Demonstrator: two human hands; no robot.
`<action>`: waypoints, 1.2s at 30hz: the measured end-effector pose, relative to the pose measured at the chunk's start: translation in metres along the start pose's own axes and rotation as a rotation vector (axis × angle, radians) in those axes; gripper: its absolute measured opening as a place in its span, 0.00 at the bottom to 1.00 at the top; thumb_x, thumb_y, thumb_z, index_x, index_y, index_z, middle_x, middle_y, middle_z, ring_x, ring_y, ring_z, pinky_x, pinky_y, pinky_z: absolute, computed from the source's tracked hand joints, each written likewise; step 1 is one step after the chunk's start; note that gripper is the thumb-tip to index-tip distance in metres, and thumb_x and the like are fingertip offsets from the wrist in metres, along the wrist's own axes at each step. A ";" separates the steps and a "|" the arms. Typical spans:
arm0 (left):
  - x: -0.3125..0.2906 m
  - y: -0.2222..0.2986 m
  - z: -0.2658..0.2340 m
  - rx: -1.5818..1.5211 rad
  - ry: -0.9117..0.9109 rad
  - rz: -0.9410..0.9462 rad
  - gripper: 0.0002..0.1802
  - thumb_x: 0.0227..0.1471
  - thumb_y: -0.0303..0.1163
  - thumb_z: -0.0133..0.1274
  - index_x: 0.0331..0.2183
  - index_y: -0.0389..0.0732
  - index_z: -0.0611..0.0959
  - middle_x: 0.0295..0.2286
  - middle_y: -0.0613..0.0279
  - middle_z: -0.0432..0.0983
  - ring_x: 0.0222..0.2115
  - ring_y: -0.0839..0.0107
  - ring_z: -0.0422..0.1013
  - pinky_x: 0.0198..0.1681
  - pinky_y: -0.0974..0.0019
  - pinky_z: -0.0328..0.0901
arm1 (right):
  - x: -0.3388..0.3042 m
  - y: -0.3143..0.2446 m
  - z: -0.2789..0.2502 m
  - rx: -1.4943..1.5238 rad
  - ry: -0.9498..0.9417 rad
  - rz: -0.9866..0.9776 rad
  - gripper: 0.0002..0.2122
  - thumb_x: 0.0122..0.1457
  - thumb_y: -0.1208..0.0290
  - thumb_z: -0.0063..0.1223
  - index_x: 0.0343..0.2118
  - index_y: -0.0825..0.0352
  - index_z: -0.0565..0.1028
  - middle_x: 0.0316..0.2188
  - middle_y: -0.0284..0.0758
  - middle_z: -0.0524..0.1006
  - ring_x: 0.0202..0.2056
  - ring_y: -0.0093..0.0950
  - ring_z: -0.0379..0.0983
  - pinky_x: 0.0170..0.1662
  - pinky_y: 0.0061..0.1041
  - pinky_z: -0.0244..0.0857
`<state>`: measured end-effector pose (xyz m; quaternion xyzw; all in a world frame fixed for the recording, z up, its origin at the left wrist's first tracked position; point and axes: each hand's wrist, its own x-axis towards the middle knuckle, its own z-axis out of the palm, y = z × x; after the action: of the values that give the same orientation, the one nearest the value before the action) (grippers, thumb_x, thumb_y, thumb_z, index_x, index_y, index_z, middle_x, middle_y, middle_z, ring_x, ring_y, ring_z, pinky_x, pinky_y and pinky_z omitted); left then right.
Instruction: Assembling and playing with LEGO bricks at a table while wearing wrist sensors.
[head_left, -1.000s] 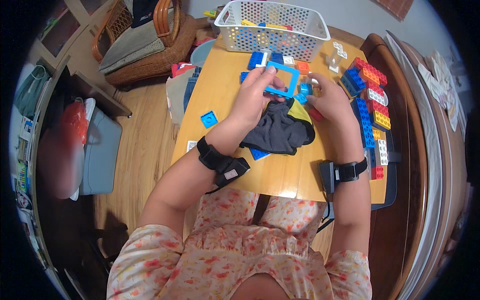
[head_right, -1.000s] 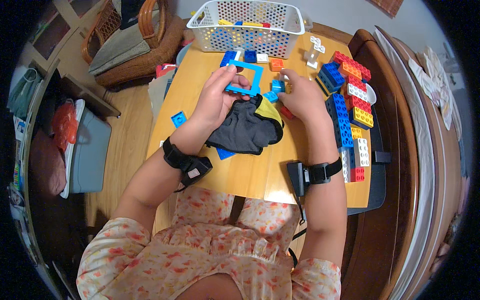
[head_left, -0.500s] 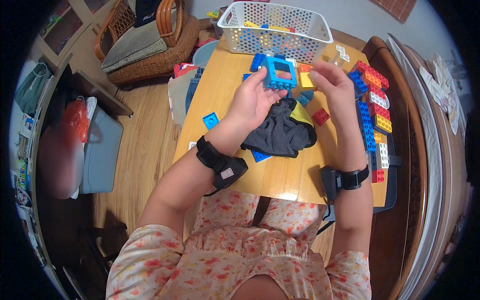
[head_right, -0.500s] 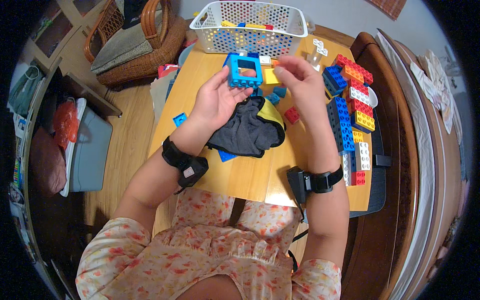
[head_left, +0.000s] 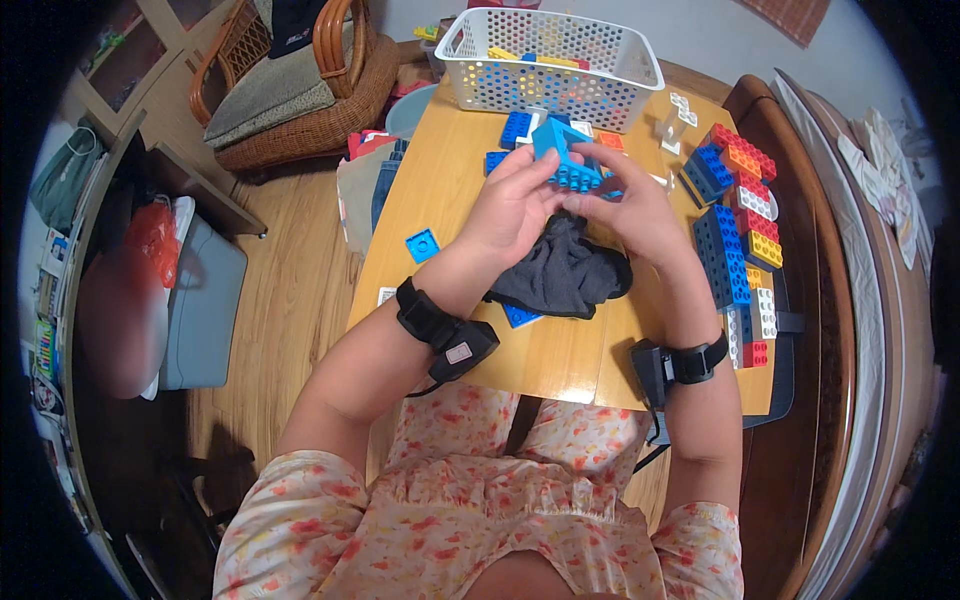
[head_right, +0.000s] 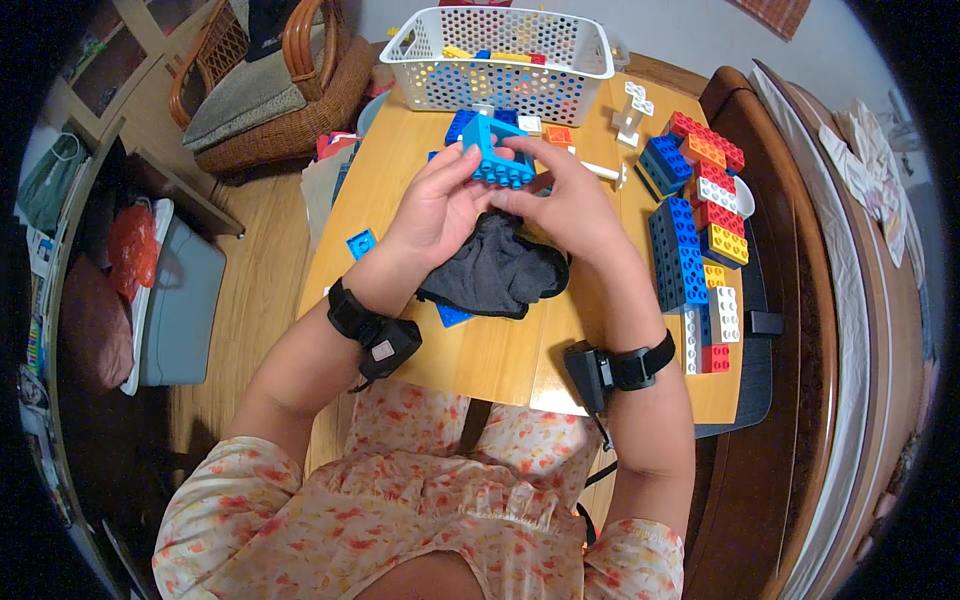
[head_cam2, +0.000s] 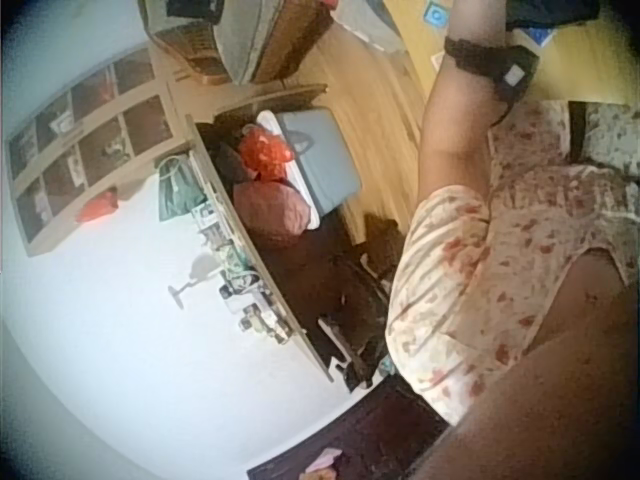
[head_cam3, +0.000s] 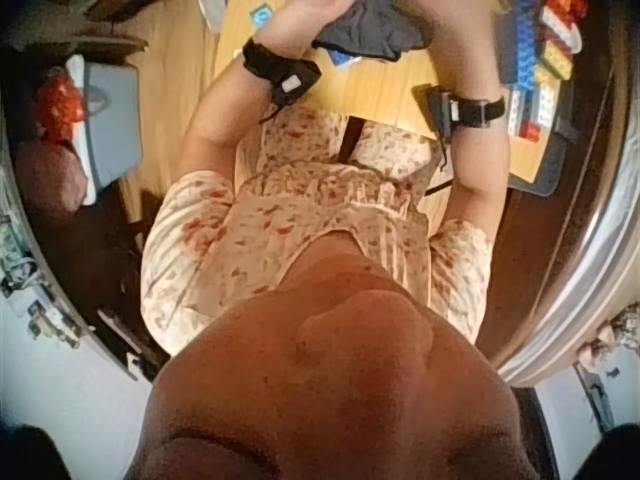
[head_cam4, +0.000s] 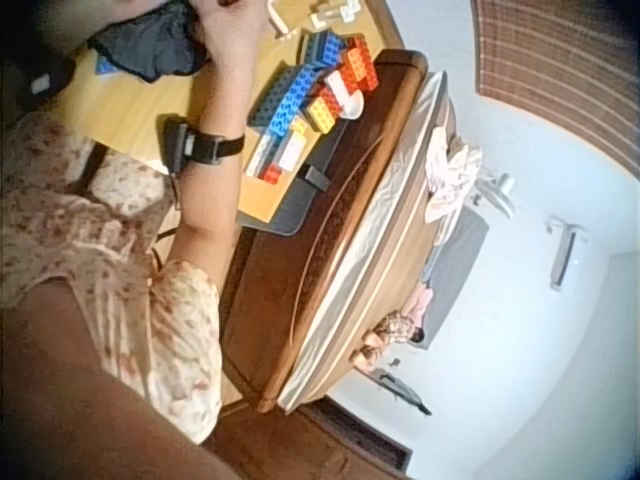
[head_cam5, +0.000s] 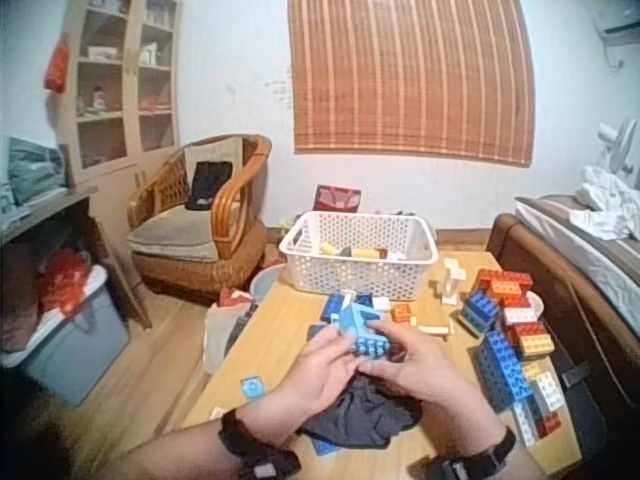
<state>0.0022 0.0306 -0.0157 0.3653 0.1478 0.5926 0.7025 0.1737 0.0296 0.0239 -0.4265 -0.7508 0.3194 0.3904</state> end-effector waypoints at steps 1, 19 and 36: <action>0.001 -0.001 0.003 -0.004 -0.005 -0.004 0.15 0.63 0.37 0.47 0.48 0.40 0.73 0.43 0.58 0.74 0.47 0.66 0.70 0.50 0.60 0.66 | -0.001 0.006 0.000 -0.008 0.031 -0.016 0.22 0.51 0.66 0.66 0.50 0.64 0.75 0.35 0.32 0.78 0.30 0.22 0.70 0.34 0.23 0.68; 0.001 0.006 0.008 0.203 0.240 0.023 0.22 0.60 0.45 0.52 0.47 0.39 0.71 0.37 0.60 0.71 0.30 0.71 0.72 0.26 0.69 0.69 | 0.010 0.029 -0.045 -0.337 0.142 0.202 0.13 0.58 0.65 0.53 0.45 0.63 0.78 0.33 0.41 0.80 0.34 0.34 0.78 0.40 0.31 0.70; -0.002 0.007 0.005 0.021 0.323 -0.219 0.15 0.63 0.40 0.43 0.44 0.40 0.74 0.29 0.61 0.74 0.21 0.70 0.69 0.15 0.72 0.60 | 0.009 0.047 -0.033 -0.575 -0.001 0.278 0.18 0.51 0.67 0.60 0.45 0.65 0.76 0.40 0.46 0.76 0.45 0.42 0.73 0.49 0.37 0.67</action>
<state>-0.0006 0.0271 -0.0081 0.2544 0.3038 0.5619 0.7261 0.2172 0.0631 0.0045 -0.6178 -0.7449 0.1447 0.2061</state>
